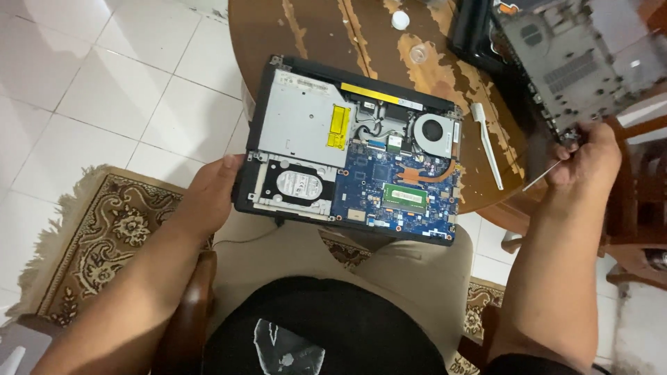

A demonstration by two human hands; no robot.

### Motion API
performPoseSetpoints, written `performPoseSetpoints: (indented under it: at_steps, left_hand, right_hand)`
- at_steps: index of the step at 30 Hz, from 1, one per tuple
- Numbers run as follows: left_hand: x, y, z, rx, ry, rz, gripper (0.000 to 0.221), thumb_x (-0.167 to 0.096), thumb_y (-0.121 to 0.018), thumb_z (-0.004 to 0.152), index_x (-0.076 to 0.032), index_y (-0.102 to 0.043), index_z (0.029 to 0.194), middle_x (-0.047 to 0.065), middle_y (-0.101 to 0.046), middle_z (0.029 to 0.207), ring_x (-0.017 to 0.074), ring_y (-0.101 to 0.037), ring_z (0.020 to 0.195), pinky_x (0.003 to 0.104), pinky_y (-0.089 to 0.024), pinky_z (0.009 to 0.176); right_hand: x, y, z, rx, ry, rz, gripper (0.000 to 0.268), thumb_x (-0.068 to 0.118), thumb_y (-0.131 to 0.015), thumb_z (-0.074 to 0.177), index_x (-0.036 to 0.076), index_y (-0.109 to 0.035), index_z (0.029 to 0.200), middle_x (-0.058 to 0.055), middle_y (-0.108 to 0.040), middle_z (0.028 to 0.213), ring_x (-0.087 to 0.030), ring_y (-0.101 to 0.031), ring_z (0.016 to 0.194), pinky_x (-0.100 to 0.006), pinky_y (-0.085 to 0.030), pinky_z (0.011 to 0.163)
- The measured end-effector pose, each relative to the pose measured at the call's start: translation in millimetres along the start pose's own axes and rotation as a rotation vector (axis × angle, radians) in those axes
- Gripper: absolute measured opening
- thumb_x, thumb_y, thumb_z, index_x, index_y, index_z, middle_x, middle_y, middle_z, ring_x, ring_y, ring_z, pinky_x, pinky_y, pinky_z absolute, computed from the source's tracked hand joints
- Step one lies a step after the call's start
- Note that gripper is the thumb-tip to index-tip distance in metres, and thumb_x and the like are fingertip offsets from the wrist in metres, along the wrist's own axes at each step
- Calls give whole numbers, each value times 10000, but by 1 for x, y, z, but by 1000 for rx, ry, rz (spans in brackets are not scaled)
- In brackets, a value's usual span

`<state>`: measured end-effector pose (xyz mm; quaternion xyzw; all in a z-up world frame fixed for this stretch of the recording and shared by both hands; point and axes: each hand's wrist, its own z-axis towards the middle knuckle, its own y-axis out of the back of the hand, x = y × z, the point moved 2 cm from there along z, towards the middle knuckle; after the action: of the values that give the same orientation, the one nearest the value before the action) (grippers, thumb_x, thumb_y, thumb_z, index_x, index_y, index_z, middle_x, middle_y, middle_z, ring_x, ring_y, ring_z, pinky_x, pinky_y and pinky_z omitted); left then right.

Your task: Unscrewing internal components and reassembling the outer casing of a laptop.

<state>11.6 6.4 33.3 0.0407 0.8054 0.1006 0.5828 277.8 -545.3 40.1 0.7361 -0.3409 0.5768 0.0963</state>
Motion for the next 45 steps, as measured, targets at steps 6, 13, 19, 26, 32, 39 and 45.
performPoseSetpoints:
  at_steps: [6, 13, 19, 26, 32, 39, 45]
  left_hand:
    - [27, 6, 12, -38, 21, 154, 896, -668, -95, 920, -128, -717, 1272, 97, -753, 1159, 247, -693, 1052, 362, -512, 883]
    - [27, 4, 9, -91, 51, 105, 842, -622, -103, 969, -110, -681, 1305, 118, -731, 1096, 239, -658, 1000, 347, -464, 865]
    - [4, 3, -3, -197, -35, 68, 774, -585, -88, 1025, -77, -629, 1242, 73, -603, 859, 196, -501, 741, 340, -387, 684]
    - [-23, 8, -17, -302, -410, -76, 773, -698, -163, 1006, -95, -523, 1329, 11, -515, 1052, 144, -432, 876, 309, -384, 857]
    - [-73, 11, -30, -97, -525, -241, 890, -802, -254, 925, -62, -507, 1350, 56, -595, 1067, 141, -506, 921, 310, -451, 887]
    - [-132, 8, -61, 286, -396, -818, 921, -679, -348, 913, 1, -477, 1520, 225, -674, 1310, 332, -695, 1163, 455, -590, 972]
    - [-117, -8, -65, 407, -351, -918, 538, -250, -706, 974, 21, -511, 1396, 184, -691, 1219, 248, -724, 993, 375, -604, 847]
  right_hand:
    - [36, 33, -34, 20, 343, -155, 73, 87, -581, 867, 158, -571, 885, -37, -640, 843, -151, -533, 536, -252, -269, 331]
    - [70, 34, -192, 44, 275, 138, 442, 247, -742, 831, 126, -765, 1256, -34, -816, 1315, -179, -795, 1282, -340, -704, 1100]
    - [70, 89, -204, 227, 354, -149, 569, 462, -700, 912, 238, -621, 1429, 99, -695, 1427, -45, -675, 1391, -231, -606, 1213]
    - [91, 25, -355, 267, 1011, -704, 436, 207, -350, 1304, -105, -343, 1608, -276, -391, 1624, -371, -384, 1521, -475, -312, 1312]
    - [75, 112, -260, 0, 1473, -1685, 304, 151, -739, 1380, 0, -609, 1150, -182, -570, 963, -340, -595, 804, -407, -439, 714]
    - [85, 41, -304, 559, 2505, -1307, 237, 58, -823, 1071, -65, -764, 1265, -216, -897, 967, -195, -596, 574, -344, -480, 571]
    - [58, 42, -320, 914, 2717, -1195, 295, 62, -735, 983, -101, -755, 1228, -351, -839, 958, -159, -462, 441, -307, -303, 431]
